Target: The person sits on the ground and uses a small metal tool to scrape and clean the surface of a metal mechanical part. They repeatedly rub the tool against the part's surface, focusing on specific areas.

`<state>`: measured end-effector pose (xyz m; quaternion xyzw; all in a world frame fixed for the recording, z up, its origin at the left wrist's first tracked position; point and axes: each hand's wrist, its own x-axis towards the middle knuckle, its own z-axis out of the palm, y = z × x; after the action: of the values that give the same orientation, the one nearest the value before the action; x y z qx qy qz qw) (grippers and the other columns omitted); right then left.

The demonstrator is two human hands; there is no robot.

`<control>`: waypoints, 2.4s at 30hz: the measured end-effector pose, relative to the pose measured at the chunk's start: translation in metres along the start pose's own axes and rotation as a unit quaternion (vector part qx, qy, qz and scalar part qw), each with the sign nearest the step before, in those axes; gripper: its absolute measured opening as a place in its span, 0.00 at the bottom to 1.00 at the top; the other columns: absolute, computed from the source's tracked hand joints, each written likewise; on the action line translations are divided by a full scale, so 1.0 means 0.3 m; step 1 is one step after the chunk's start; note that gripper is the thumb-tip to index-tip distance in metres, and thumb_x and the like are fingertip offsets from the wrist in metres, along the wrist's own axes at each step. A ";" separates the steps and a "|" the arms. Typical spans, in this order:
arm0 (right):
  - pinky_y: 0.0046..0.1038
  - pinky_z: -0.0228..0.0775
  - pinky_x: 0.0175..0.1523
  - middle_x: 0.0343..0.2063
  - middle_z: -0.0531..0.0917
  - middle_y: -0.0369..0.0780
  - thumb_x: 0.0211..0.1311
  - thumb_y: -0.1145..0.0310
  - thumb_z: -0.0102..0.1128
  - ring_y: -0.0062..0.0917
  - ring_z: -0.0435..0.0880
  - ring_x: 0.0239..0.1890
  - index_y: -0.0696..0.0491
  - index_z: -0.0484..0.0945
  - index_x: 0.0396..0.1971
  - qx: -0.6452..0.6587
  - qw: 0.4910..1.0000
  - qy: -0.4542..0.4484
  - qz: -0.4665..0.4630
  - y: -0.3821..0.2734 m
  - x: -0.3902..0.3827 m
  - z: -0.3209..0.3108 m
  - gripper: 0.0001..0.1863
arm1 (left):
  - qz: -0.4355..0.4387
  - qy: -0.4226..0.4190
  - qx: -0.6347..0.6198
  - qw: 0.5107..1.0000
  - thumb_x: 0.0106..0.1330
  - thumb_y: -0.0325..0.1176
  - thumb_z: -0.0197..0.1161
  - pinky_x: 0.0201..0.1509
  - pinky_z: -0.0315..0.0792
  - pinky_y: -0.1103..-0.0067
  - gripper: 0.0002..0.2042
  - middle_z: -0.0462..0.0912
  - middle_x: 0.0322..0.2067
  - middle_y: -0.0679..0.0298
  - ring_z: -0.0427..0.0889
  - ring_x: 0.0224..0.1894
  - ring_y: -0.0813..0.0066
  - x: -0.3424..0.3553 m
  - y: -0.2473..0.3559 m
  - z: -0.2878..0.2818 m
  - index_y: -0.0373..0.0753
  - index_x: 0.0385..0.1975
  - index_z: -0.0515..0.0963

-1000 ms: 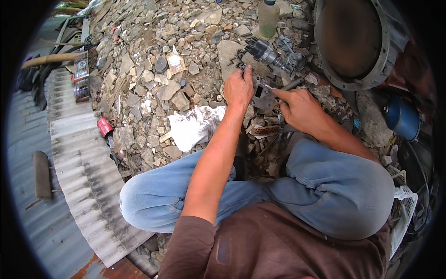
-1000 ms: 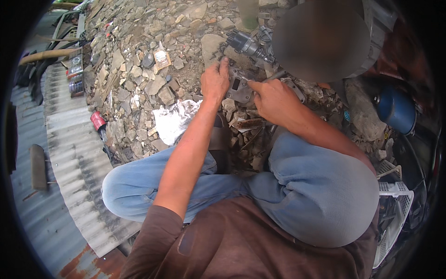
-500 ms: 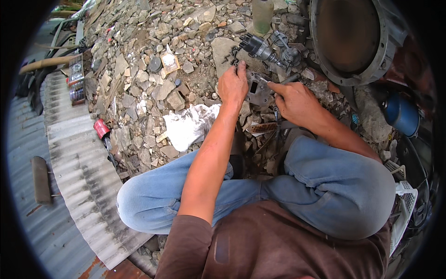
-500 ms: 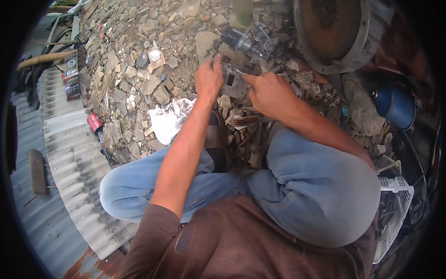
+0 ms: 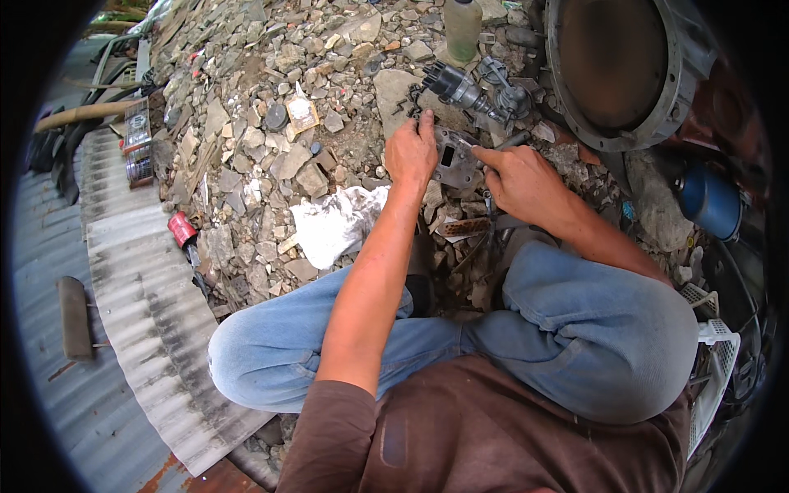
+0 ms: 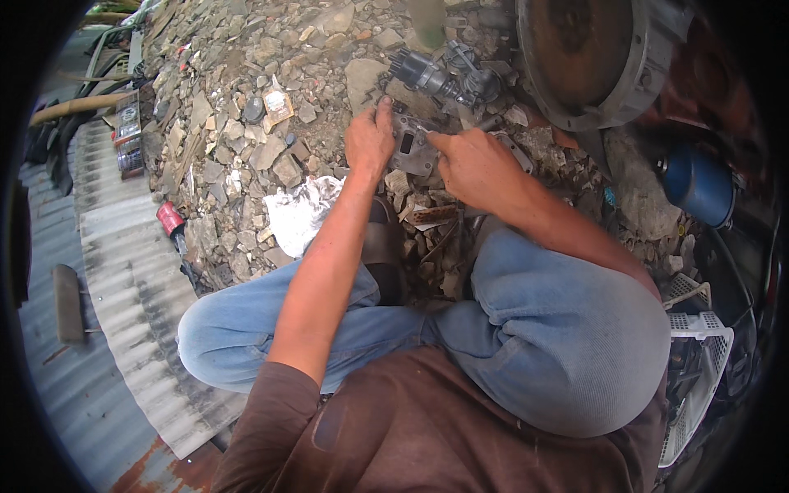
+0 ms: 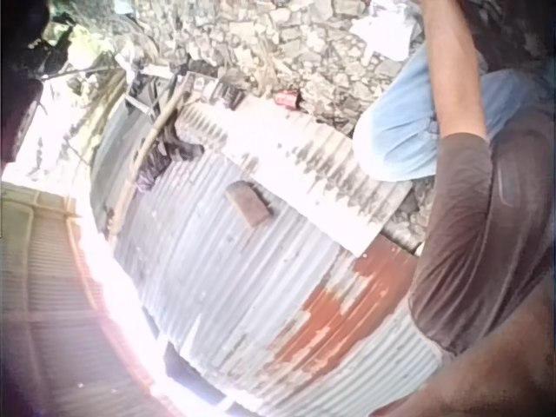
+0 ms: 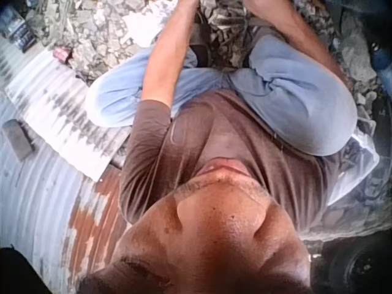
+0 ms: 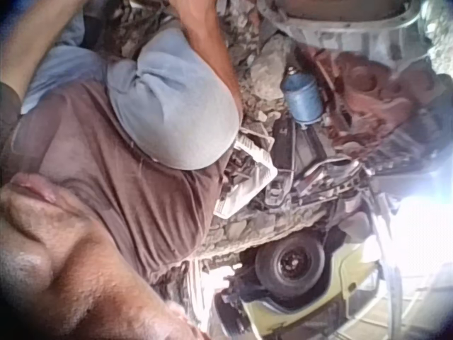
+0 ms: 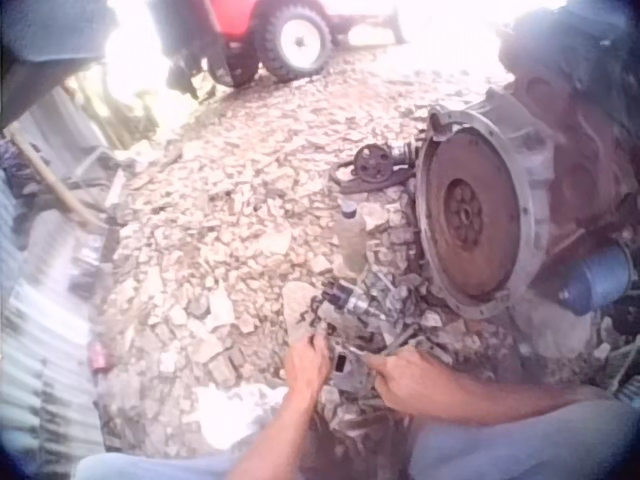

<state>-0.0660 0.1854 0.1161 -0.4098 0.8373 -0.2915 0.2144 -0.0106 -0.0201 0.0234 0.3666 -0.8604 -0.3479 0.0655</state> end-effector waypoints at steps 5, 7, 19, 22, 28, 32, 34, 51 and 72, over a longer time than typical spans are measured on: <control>0.48 0.79 0.46 0.30 0.85 0.60 0.63 0.77 0.57 0.57 0.86 0.34 0.66 0.83 0.55 0.016 0.999 0.018 -0.024 0.018 -0.018 0.005 0.21 | -0.020 -0.010 0.006 1.000 0.78 0.60 0.55 0.48 0.76 0.51 0.31 0.86 0.34 0.36 0.85 0.42 0.30 0.000 0.015 -0.007 0.31 0.35 0.85; 0.48 0.79 0.46 0.29 0.85 0.60 0.63 0.77 0.57 0.57 0.86 0.34 0.66 0.84 0.55 0.013 1.000 0.015 -0.021 0.017 -0.024 0.006 0.21 | -0.030 -0.023 0.002 0.999 0.77 0.60 0.55 0.49 0.76 0.52 0.31 0.86 0.34 0.35 0.85 0.43 0.30 -0.007 0.017 -0.008 0.30 0.36 0.85; 0.50 0.80 0.46 0.30 0.85 0.61 0.63 0.76 0.57 0.57 0.87 0.36 0.63 0.84 0.55 0.013 1.000 0.006 -0.003 0.001 -0.035 0.006 0.21 | -0.010 -0.005 -0.009 1.000 0.78 0.60 0.54 0.50 0.75 0.50 0.32 0.86 0.34 0.34 0.85 0.43 0.29 -0.021 0.009 -0.006 0.30 0.35 0.85; 0.53 0.81 0.47 0.32 0.86 0.60 0.63 0.74 0.58 0.58 0.87 0.38 0.60 0.85 0.53 0.002 1.000 -0.014 0.018 -0.001 -0.013 -0.007 0.19 | 0.001 -0.001 0.000 1.000 0.78 0.60 0.54 0.47 0.76 0.49 0.32 0.87 0.33 0.36 0.86 0.41 0.31 -0.001 0.006 -0.005 0.31 0.34 0.85; 0.48 0.79 0.46 0.29 0.84 0.61 0.63 0.77 0.56 0.56 0.87 0.34 0.66 0.84 0.55 0.017 1.000 0.011 -0.004 0.008 -0.011 0.000 0.21 | -0.018 -0.015 -0.007 1.000 0.78 0.61 0.54 0.51 0.75 0.50 0.32 0.86 0.36 0.34 0.84 0.45 0.28 -0.008 0.016 -0.008 0.31 0.38 0.86; 0.51 0.80 0.48 0.31 0.86 0.61 0.64 0.75 0.58 0.57 0.87 0.38 0.61 0.84 0.56 0.018 1.000 0.010 -0.003 0.024 -0.014 0.010 0.21 | 0.003 0.008 0.011 1.000 0.79 0.60 0.53 0.46 0.76 0.48 0.32 0.86 0.34 0.36 0.85 0.41 0.30 -0.006 0.013 -0.008 0.32 0.33 0.84; 0.52 0.81 0.50 0.33 0.86 0.61 0.64 0.74 0.58 0.58 0.88 0.40 0.59 0.85 0.56 0.013 1.000 -0.010 0.020 0.005 -0.022 0.002 0.21 | 0.010 0.008 0.016 1.000 0.79 0.60 0.53 0.46 0.76 0.48 0.32 0.86 0.33 0.36 0.85 0.40 0.31 -0.007 0.005 0.001 0.32 0.33 0.85; 0.49 0.79 0.47 0.29 0.84 0.62 0.63 0.77 0.56 0.57 0.87 0.35 0.65 0.84 0.55 0.016 1.000 0.012 -0.016 0.021 -0.022 0.014 0.21 | -0.003 -0.009 0.003 1.000 0.78 0.60 0.54 0.46 0.76 0.48 0.32 0.86 0.33 0.36 0.85 0.40 0.31 -0.006 0.002 -0.003 0.31 0.33 0.84; 0.53 0.81 0.47 0.32 0.87 0.59 0.64 0.73 0.58 0.58 0.88 0.37 0.59 0.85 0.54 -0.001 1.000 0.013 -0.012 0.018 -0.011 0.021 0.19 | -0.008 -0.008 -0.006 1.000 0.78 0.60 0.55 0.48 0.76 0.50 0.31 0.87 0.34 0.36 0.85 0.42 0.31 -0.012 0.011 0.001 0.32 0.35 0.85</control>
<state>-0.0634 0.1889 0.1083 -0.4160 0.8357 -0.2982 0.1992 -0.0099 -0.0158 0.0259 0.3699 -0.8558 -0.3570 0.0580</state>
